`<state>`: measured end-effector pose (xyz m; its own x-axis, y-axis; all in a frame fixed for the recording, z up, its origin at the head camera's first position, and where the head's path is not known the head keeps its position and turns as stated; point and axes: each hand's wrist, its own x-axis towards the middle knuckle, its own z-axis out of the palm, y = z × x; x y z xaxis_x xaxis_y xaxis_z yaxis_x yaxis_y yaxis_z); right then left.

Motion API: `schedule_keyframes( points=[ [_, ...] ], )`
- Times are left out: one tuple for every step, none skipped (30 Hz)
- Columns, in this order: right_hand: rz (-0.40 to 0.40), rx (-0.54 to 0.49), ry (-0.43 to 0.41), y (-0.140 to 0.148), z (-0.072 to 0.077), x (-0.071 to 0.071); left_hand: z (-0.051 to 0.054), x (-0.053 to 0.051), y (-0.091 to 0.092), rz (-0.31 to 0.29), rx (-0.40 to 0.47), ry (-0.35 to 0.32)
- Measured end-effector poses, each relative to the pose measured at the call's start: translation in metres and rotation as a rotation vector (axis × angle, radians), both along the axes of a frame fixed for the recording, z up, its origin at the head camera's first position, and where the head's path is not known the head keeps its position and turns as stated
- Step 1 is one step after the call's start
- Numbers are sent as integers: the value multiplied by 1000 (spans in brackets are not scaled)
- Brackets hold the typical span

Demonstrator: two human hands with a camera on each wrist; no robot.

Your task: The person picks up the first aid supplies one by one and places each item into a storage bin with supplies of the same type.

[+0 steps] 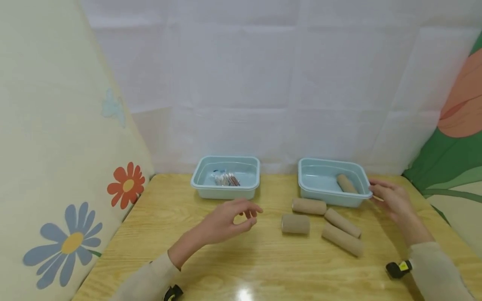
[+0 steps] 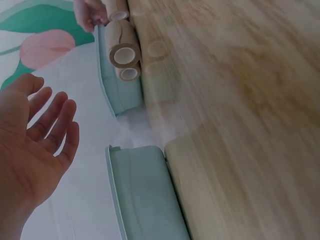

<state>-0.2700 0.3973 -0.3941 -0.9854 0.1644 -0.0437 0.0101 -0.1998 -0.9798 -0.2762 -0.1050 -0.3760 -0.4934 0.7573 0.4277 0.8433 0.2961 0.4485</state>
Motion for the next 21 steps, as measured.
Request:
schedule_keyframes(
  points=[
    [-1,-4,-1,0,-1,1,0,0,2,3,-14,1],
    [0,-5,0,0,-2,1,-1,0,5,5,-26,2],
    [1,-3,1,0,-2,1,-1,0,8,2,-34,2],
    [1,-2,4,0,-3,2,-2,1,12,-3,-40,4],
    [4,0,6,0,-4,2,-3,1,15,-9,-45,6],
    [5,1,9,0,-4,2,-4,2,18,-19,-47,8],
    [8,3,12,1,-5,2,-5,2,21,-29,-49,9],
    [9,2,14,1,-5,2,-7,3,24,-34,-54,14],
    [12,-5,16,1,-6,2,-8,4,27,-37,-61,18],
    [16,-8,17,1,-6,2,-9,4,29,-36,-69,21],
    [19,-13,15,1,-6,1,-10,4,32,-32,-76,25],
    [19,-18,14,0,-6,1,-11,4,34,-26,-82,27],
    [20,-25,13,1,-5,0,-12,4,36,-21,-86,31],
    [19,-31,14,1,-5,-1,-12,3,37,-17,-91,31],
    [20,-35,16,1,-5,-2,-12,2,39,-13,-98,28],
    [19,-36,15,1,-5,-3,-12,2,41,-9,-105,28],
    [18,-41,14,1,-5,-3,-12,1,42,-7,-113,28],
    [17,-45,17,1,-4,-3,-12,0,44,-6,-122,25],
    [18,-48,16,1,-5,-3,-12,-1,45,-4,-130,26],
    [18,-49,17,1,-5,-3,-12,-1,47,-1,-141,27],
    [19,-51,15,0,-5,-2,-13,-2,49,3,-152,31]
  ],
)
